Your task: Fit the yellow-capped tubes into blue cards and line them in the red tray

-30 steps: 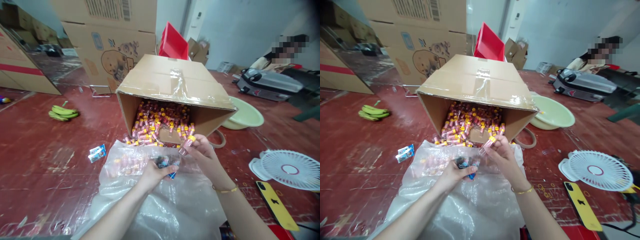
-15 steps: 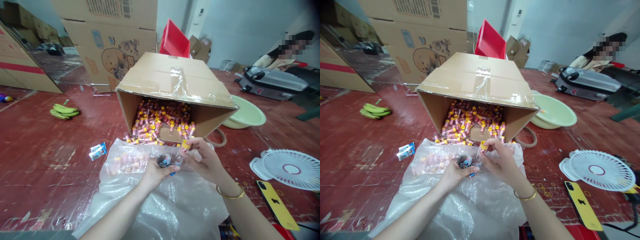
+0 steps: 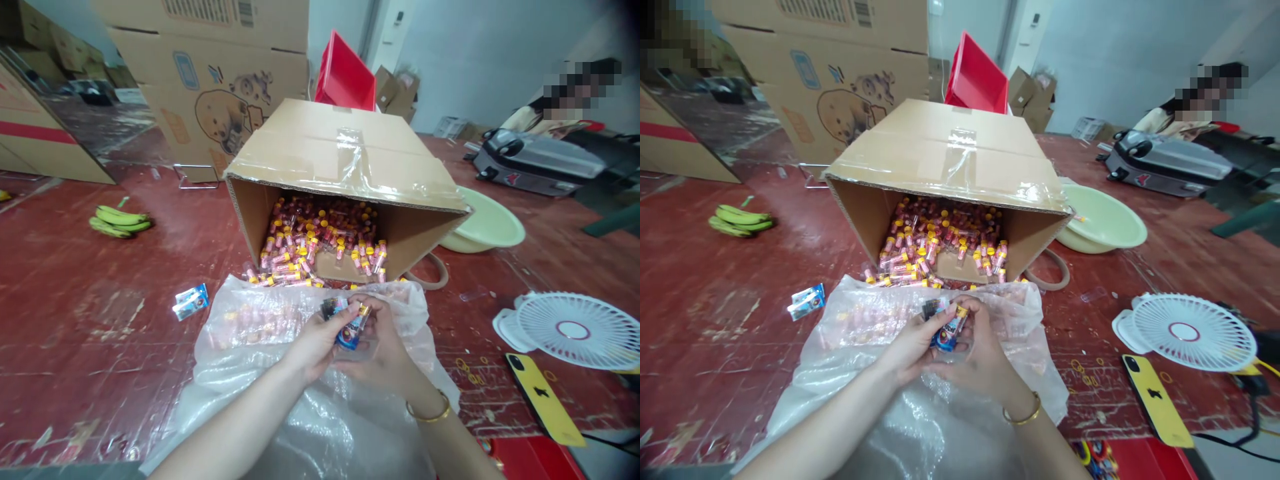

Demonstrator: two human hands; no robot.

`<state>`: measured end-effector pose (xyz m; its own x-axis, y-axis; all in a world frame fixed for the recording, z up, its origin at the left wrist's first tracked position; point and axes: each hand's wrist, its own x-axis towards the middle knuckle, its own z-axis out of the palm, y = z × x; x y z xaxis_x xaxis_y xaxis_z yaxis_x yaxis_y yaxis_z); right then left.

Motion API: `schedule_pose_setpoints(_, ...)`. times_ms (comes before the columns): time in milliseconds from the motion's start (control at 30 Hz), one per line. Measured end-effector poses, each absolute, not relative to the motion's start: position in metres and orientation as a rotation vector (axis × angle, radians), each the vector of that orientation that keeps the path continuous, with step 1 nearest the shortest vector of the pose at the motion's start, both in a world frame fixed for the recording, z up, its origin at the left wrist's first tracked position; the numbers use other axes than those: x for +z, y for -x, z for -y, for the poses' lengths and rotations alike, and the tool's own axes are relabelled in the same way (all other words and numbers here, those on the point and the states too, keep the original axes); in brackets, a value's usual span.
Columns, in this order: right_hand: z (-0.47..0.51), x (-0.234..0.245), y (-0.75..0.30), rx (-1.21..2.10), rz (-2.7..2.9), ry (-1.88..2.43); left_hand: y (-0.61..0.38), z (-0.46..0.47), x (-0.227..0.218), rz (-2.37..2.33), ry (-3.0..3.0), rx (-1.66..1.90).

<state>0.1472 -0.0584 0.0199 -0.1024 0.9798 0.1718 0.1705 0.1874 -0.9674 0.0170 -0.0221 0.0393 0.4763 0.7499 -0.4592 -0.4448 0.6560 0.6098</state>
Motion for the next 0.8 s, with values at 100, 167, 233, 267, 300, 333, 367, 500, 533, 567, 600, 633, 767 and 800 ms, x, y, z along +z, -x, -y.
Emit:
schedule_pose_setpoints(100,0.059,0.015,-0.14,0.911,1.446,1.206,-0.018,0.023,0.04,-0.753,-0.484,0.757)
schedule_pose_setpoints(167,0.057,0.013,-0.14,0.883,1.452,1.198,-0.016,0.023,0.04,-0.757,-0.527,0.758)
schedule_pose_setpoints(233,0.056,0.012,-0.141,0.856,1.47,1.173,-0.014,0.024,0.038,-0.771,-0.551,0.768)
schedule_pose_setpoints(267,0.056,0.012,-0.141,0.85,1.477,1.165,-0.013,0.025,0.038,-0.774,-0.555,0.776)
schedule_pose_setpoints(300,0.057,0.012,-0.141,0.852,1.481,1.164,-0.013,0.025,0.038,-0.775,-0.555,0.785)
schedule_pose_setpoints(333,0.057,0.012,-0.142,0.853,1.484,1.167,-0.012,0.026,0.038,-0.775,-0.552,0.794)
schedule_pose_setpoints(367,0.058,0.012,-0.142,0.853,1.487,1.171,-0.012,0.027,0.038,-0.775,-0.55,0.802)
schedule_pose_setpoints(500,0.058,0.012,-0.141,0.831,1.52,1.169,-0.013,0.028,0.037,-0.786,-0.588,0.805)
schedule_pose_setpoints(533,0.058,0.013,-0.141,0.812,1.53,1.172,-0.013,0.028,0.036,-0.796,-0.625,0.813)
schedule_pose_setpoints(567,0.059,0.014,-0.142,0.786,1.537,1.183,-0.014,0.027,0.035,-0.814,-0.666,0.82)
schedule_pose_setpoints(600,0.06,0.015,-0.145,0.747,1.539,1.202,-0.014,0.026,0.033,-0.84,-0.701,0.831)
schedule_pose_setpoints(633,0.063,0.016,-0.15,0.697,1.538,1.23,-0.014,0.025,0.031,-0.867,-0.724,0.841)
schedule_pose_setpoints(767,0.1,0.018,-0.2,0.514,1.427,1.438,-0.012,0.026,0.026,-0.91,-0.732,0.807)
schedule_pose_setpoints(800,0.118,0.015,-0.221,0.487,1.368,1.511,-0.01,0.027,0.027,-0.918,-0.75,0.772)
